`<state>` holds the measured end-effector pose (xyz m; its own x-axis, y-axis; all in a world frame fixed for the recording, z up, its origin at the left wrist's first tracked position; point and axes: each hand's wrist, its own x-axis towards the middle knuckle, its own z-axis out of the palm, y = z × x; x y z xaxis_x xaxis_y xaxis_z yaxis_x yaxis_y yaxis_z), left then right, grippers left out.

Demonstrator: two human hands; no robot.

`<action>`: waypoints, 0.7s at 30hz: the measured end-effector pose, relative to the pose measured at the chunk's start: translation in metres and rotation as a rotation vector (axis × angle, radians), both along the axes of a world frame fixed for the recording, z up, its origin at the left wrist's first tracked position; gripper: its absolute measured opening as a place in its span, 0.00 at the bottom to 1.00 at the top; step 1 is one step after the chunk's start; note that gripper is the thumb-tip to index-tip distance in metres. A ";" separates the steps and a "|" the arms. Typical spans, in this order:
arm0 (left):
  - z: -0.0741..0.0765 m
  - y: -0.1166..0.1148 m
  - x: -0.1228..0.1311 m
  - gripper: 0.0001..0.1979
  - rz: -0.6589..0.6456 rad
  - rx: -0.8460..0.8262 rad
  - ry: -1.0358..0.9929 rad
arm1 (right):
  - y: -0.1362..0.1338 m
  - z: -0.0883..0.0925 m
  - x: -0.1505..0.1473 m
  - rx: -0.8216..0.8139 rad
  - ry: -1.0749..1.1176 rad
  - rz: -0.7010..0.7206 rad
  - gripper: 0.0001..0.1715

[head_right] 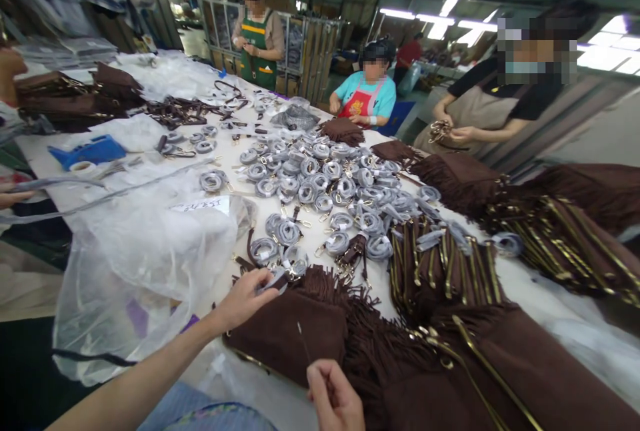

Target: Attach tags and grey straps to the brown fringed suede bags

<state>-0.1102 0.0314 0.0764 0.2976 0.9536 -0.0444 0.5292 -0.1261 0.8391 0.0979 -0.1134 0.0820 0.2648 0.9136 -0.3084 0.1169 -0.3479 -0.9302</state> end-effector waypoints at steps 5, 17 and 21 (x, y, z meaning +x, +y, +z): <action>-0.011 -0.046 0.005 0.24 0.059 -0.564 -0.617 | -0.005 0.021 -0.005 0.091 -0.177 0.051 0.23; -0.035 -0.112 0.015 0.16 -0.285 -0.945 -0.584 | -0.035 0.004 -0.025 0.113 -0.236 0.181 0.18; -0.063 -0.125 0.024 0.14 -0.510 -0.785 -0.112 | -0.044 -0.056 -0.025 0.033 0.186 0.049 0.22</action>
